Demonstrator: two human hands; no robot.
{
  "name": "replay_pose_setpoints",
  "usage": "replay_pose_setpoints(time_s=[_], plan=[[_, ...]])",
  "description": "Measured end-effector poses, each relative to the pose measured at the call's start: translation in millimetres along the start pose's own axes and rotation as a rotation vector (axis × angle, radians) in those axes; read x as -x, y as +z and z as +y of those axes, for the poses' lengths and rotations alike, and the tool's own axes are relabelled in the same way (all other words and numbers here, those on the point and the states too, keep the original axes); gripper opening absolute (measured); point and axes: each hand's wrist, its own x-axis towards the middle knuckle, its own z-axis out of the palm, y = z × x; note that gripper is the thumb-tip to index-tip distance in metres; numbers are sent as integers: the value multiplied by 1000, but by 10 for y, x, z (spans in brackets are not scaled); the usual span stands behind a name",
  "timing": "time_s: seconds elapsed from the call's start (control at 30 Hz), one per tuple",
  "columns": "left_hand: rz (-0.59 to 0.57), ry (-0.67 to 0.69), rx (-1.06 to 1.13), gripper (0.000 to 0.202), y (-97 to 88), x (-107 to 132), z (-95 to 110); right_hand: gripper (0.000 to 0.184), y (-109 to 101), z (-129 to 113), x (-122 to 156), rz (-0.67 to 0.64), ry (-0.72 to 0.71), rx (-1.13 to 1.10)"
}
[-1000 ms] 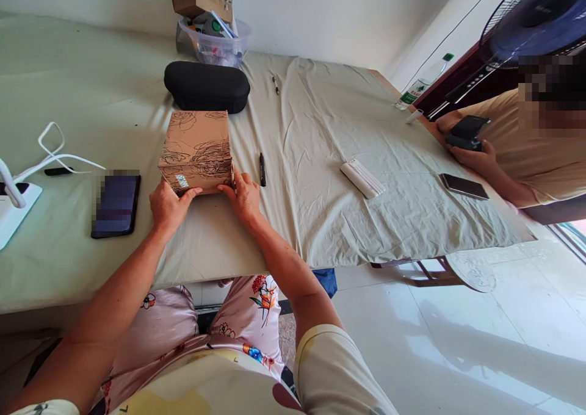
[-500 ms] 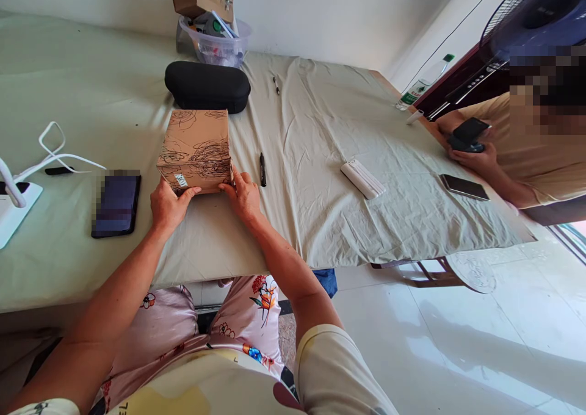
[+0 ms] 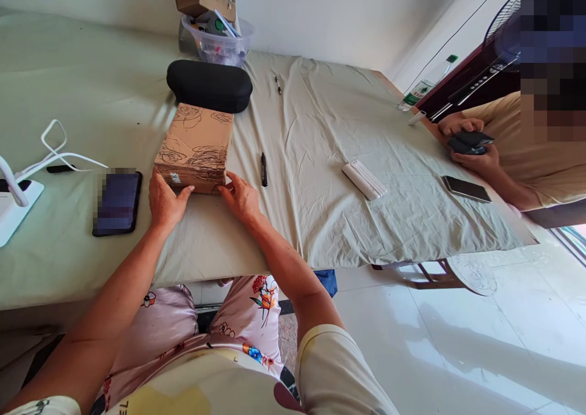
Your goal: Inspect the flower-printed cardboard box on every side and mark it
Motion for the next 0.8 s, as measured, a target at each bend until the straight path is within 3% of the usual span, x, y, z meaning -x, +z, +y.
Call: replay_pose_setpoints(time_s=[0.2,0.37,0.5,0.63,0.73,0.8], plan=[[-41,30,50,107,21,-33,-75,31,24,-51,45,-50,-25,-43],[-51,-2,36,105,-13,-49,-55,29,25,-36,80,-132,-170,-64],[-23,-33,51,92,-48,-76,-31,36,70,-66,106,-257,-335,-53],[82,50,100,70,-138,-104,-17,45,118,-119,114,-392,-444,-13],[183,134,146,57,-225,-81,9,42,101,-115,106,-341,-444,-4],[185,215,155,56,-250,-47,33,40,70,-92,98,-239,-413,-7]])
